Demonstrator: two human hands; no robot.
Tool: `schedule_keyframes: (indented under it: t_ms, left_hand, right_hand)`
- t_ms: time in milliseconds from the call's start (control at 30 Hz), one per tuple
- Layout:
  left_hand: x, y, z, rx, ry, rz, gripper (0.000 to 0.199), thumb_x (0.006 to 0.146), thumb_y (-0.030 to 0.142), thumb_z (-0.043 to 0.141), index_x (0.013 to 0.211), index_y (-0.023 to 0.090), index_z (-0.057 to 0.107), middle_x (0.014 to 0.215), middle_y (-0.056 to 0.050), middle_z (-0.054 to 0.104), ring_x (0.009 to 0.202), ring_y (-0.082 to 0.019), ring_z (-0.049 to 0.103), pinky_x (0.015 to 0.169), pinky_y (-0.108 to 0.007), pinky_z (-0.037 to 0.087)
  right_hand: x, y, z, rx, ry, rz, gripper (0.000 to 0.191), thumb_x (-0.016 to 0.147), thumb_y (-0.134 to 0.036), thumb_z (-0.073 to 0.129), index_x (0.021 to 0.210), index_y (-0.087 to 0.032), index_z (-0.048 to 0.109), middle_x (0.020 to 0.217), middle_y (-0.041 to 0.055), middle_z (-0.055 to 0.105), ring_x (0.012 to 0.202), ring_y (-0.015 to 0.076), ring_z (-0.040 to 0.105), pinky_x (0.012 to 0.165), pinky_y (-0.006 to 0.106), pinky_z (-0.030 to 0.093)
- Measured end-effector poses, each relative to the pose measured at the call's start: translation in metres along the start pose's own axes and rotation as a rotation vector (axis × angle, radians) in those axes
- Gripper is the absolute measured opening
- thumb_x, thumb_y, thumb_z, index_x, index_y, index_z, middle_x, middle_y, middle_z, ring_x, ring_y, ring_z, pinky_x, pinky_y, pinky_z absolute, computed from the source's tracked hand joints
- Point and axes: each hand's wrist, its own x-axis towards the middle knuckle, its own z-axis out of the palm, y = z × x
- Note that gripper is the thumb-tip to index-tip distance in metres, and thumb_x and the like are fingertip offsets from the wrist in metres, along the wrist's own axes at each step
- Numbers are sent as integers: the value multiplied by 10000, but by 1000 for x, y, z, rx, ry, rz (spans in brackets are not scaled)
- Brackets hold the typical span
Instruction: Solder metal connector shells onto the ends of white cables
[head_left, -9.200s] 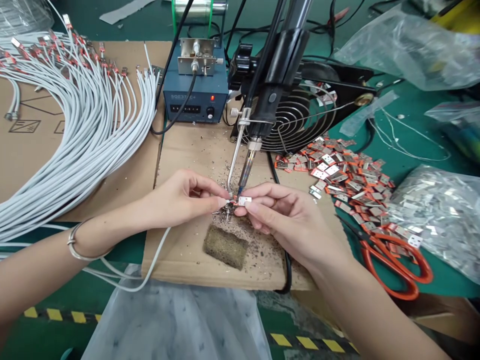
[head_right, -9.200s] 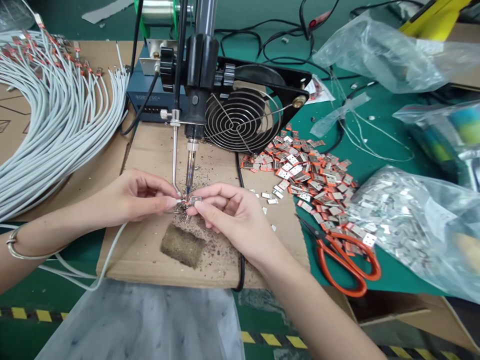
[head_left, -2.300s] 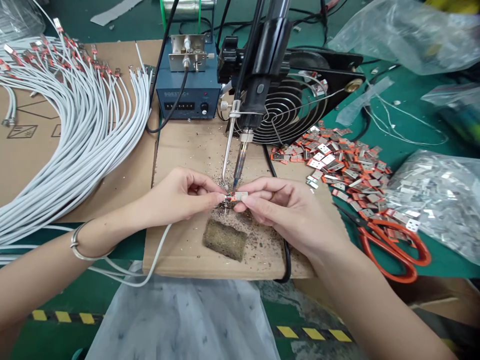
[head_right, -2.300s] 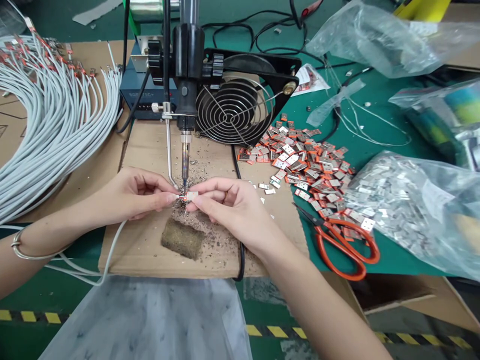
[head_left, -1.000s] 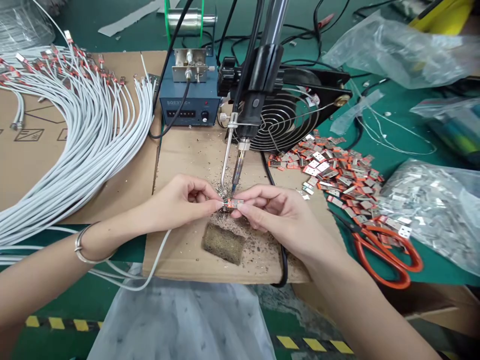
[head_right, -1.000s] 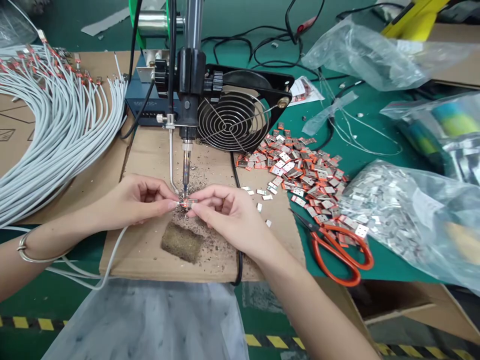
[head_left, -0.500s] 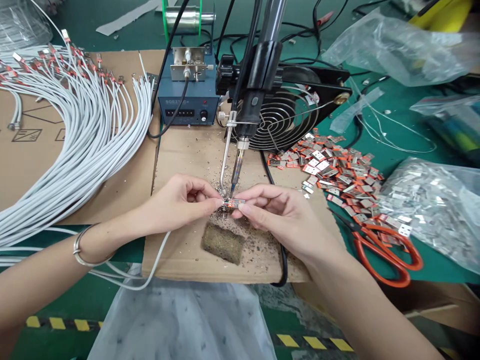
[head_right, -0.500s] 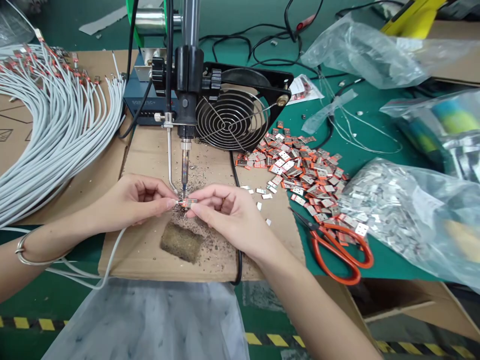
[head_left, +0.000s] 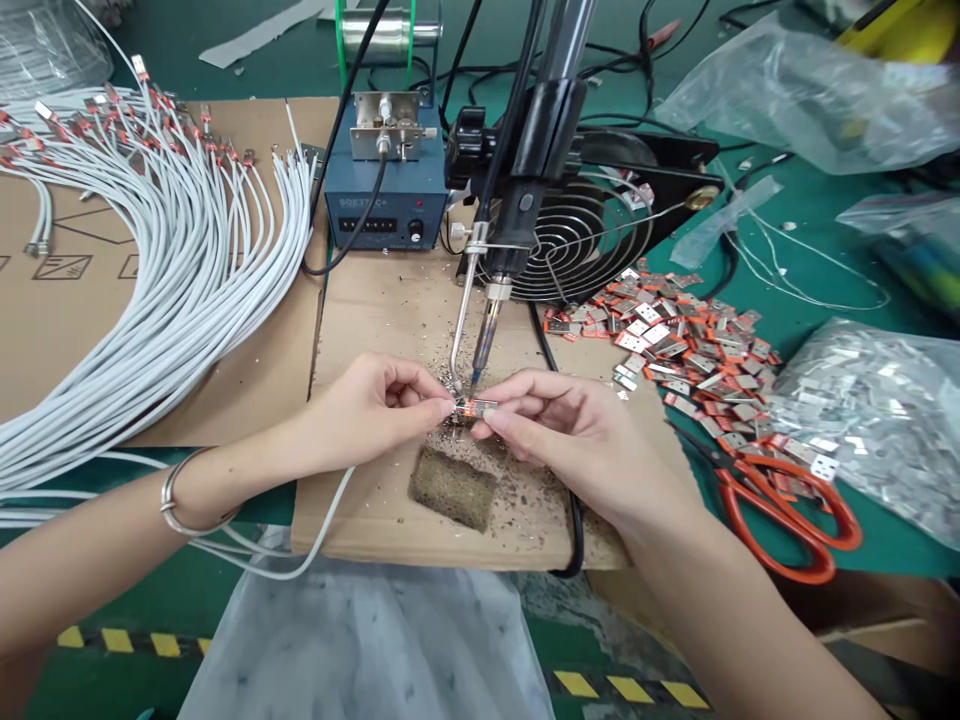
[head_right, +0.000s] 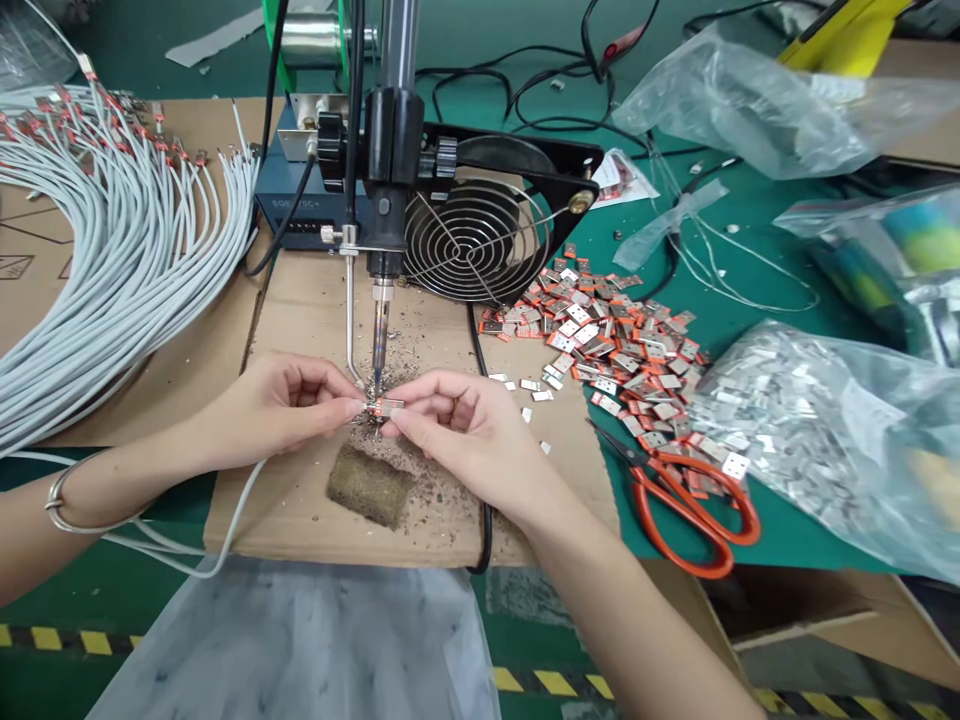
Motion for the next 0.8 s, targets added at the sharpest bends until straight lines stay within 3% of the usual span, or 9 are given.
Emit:
schedule_keyframes:
  t_ms: [200,333,533,800]
  left_hand:
    - [0,0,-3,11,-16,-18,143,783,234,583,774,108,649,511,57,488,387,-27,387,345,-127,302]
    - [-5,-3,-4,-4,-127,-50,158,758,270,635,806,121,662,526,50,517,406,-40,461,388,-139,381]
    - [-28,-7,7,-107,-228,-71,228,833,352,559,883,144,638,646,11,613,512,-76,589,495,-178,491]
    - [-52,-3,19,-99,-314,-68,264,883,392,479,926,167,611,673,5,632,560,-89,628,510,-166,487]
  right_hand:
    - [1,0,1,-17,-7,-5,97,708,-202,705,783,-155,664,643,17,704,563,78,627,450,138,417]
    - [-1,0,-2,-17,-66,-27,120,690,-201,717,784,-154,658,637,8,693,555,76,616,489,151,446]
    - [-21,-5,-3,-100,-122,-93,112,709,-223,704,774,-151,648,630,28,687,541,102,607,473,180,460]
    - [-42,-9,-1,-61,-163,-121,58,730,-164,677,782,-154,652,620,21,685,548,92,619,489,160,481]
